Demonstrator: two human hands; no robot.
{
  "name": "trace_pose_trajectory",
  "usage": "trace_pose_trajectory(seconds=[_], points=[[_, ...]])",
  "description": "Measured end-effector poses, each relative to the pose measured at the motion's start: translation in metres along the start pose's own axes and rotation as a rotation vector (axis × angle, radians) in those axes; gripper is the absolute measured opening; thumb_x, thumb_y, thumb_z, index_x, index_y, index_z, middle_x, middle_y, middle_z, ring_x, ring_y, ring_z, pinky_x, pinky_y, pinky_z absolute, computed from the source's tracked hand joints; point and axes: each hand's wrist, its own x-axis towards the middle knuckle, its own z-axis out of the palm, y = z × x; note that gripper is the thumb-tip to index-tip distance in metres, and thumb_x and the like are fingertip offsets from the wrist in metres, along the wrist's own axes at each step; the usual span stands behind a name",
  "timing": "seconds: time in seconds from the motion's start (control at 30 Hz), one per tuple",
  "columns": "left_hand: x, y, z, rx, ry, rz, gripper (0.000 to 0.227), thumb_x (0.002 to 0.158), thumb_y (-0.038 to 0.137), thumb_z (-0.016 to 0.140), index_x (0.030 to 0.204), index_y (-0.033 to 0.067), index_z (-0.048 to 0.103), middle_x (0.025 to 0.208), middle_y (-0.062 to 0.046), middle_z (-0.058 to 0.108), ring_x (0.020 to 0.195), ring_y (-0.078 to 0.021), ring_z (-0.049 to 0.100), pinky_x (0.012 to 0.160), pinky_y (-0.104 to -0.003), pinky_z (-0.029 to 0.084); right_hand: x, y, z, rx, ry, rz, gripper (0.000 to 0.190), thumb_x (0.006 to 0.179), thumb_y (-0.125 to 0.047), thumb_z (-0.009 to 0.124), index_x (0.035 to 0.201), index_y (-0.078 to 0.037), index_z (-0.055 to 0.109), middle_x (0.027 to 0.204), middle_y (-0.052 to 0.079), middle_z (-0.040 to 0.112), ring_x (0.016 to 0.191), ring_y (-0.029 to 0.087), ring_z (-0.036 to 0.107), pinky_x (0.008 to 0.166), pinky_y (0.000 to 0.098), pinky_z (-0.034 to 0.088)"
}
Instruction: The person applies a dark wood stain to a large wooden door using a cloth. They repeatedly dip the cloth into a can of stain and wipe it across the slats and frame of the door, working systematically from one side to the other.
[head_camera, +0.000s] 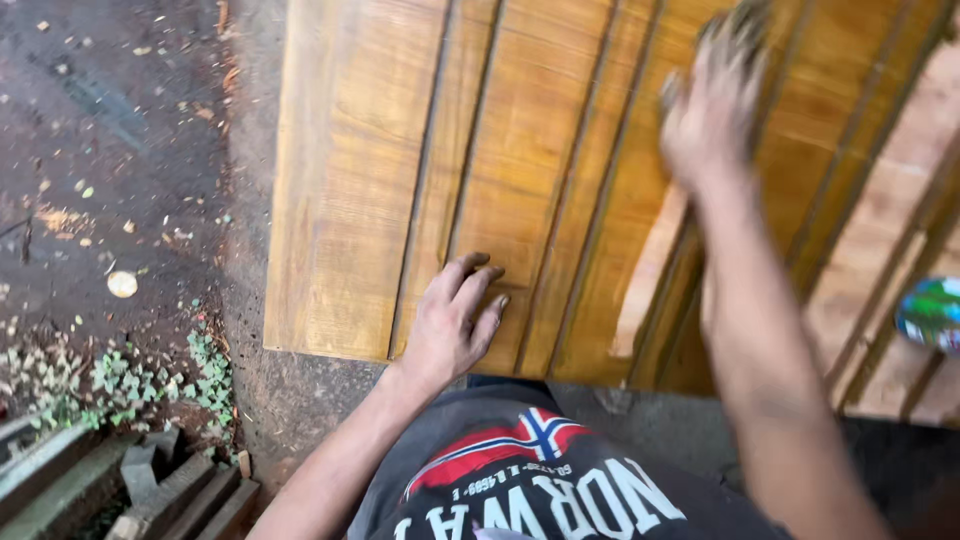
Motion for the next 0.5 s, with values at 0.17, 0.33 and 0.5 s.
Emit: trace_pose_trajectory(seconds=[0.17,0.33,0.5], points=[[0.009,0.004,0.001,-0.051,-0.086,0.084,0.035,0.092,0.011,0.073,0.125,0.0023,0.064,0.129,-0.021,0.06,0.115,-0.0408,0.063,0.096,-0.046,0.054,-0.273,-0.133,-0.005,-0.011,-0.122,0.052,0.075,0.106,-0.043,0.029,0.159,0.008,0.017,0.17,0.024,0.011,0.158,0.041,0.012,0.13,0.06,0.007],[0.013,0.004,-0.004,-0.031,-0.109,0.111,0.035,0.092,0.011,0.072,0.125,0.0016,0.064,0.13,-0.023,0.06,0.115,-0.042,0.062,0.097,-0.046,0.053,-0.254,-0.111,0.013,-0.015,-0.176,0.076,0.075,0.109,-0.047,0.024,0.159,0.007,0.013,0.17,0.021,0.003,0.157,0.039,0.003,0.128,0.0574,0.003],[0.004,0.001,-0.008,0.006,-0.055,0.016,0.033,0.091,0.01,0.071,0.123,0.0011,0.065,0.129,-0.023,0.06,0.113,-0.0421,0.063,0.094,-0.046,0.054,0.018,-0.01,0.002,0.027,-0.132,0.201,0.071,0.114,-0.041,0.031,0.163,0.006,0.014,0.172,0.027,0.011,0.162,0.042,0.007,0.131,0.0543,-0.001]])
